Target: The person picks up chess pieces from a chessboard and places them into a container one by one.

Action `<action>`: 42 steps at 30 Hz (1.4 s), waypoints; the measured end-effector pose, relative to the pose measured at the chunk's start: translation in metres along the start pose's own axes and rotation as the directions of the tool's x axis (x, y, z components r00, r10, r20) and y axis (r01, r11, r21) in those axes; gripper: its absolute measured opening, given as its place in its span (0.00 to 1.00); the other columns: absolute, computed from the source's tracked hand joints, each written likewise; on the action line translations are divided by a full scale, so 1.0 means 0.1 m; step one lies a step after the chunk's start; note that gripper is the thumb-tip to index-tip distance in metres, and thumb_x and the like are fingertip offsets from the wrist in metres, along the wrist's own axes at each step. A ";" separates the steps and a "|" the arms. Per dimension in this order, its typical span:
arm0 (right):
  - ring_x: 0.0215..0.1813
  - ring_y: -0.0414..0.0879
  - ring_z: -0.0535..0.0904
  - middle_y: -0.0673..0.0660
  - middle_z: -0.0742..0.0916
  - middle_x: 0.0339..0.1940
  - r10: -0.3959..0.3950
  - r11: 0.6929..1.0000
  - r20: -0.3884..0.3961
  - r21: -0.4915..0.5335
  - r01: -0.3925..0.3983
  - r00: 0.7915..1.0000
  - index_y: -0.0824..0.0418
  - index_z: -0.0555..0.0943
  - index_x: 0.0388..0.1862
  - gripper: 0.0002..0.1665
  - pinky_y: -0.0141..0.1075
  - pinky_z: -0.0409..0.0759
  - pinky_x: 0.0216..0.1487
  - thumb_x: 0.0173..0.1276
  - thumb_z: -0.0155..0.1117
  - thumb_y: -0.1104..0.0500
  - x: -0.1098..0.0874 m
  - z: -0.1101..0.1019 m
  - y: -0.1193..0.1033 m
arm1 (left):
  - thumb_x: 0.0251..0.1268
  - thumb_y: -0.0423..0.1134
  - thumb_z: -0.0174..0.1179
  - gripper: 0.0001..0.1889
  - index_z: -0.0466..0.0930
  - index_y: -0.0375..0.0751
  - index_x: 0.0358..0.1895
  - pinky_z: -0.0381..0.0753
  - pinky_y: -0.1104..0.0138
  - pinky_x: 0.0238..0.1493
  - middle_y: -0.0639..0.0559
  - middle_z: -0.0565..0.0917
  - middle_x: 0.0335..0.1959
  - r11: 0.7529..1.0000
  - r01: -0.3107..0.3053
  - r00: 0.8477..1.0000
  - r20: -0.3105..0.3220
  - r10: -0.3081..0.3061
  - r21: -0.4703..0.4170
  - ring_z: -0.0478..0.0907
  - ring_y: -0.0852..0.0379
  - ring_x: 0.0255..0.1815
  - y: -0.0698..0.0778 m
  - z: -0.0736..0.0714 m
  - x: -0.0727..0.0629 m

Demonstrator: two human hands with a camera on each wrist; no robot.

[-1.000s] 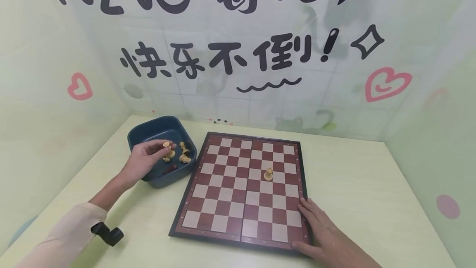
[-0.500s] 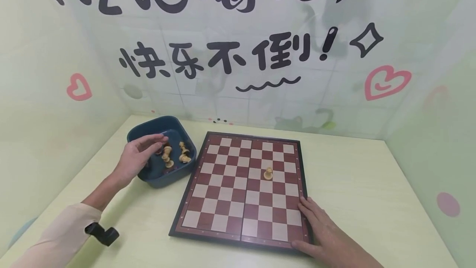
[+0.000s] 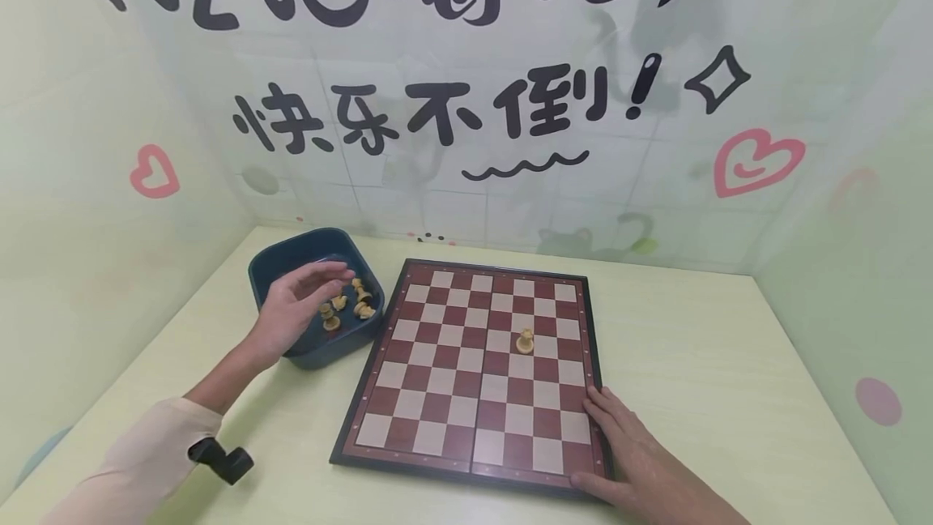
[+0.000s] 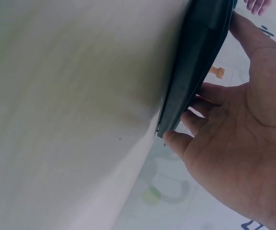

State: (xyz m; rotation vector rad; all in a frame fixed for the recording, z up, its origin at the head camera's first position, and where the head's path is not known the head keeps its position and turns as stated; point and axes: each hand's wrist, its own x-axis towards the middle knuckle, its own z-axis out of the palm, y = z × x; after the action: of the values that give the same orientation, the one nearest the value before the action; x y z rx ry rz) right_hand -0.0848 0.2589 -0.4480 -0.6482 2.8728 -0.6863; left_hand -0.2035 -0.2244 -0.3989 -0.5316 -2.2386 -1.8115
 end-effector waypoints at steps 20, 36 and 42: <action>0.73 0.59 0.65 0.57 0.62 0.79 -0.015 1.000 -0.029 -0.004 0.015 0.999 0.62 0.59 0.80 0.58 0.47 0.78 0.61 0.64 0.68 0.31 -0.01 0.00 0.00 | 0.78 0.33 0.58 0.16 0.79 0.31 0.62 0.74 0.71 0.31 0.38 0.83 0.56 0.999 0.035 0.998 0.058 -0.035 -0.002 0.81 0.53 0.51 0.04 0.42 0.09; 0.74 0.60 0.64 0.59 0.62 0.79 -0.001 1.000 -0.010 0.008 0.002 1.000 0.63 0.58 0.80 0.59 0.47 0.78 0.61 0.64 0.67 0.30 0.00 -0.01 0.00 | 0.76 0.33 0.60 0.14 0.80 0.31 0.59 0.78 0.64 0.58 0.41 0.84 0.56 1.000 -0.006 0.997 0.079 0.008 -0.019 0.79 0.50 0.60 0.09 0.73 0.21; 0.74 0.59 0.64 0.59 0.61 0.79 -0.004 1.000 0.002 -0.012 0.004 1.000 0.62 0.58 0.81 0.59 0.47 0.78 0.61 0.65 0.65 0.29 0.00 -0.02 0.00 | 0.75 0.34 0.60 0.16 0.79 0.30 0.60 0.76 0.58 0.61 0.42 0.85 0.53 1.000 0.011 0.996 0.087 -0.011 -0.009 0.79 0.49 0.59 0.10 0.78 0.23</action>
State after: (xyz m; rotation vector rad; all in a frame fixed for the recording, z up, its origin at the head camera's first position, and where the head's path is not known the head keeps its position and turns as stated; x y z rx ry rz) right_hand -0.0848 0.2598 -0.4458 -0.6564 2.8767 -0.6697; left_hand -0.2161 -0.1432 -0.3979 -0.6128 -2.2942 -1.8394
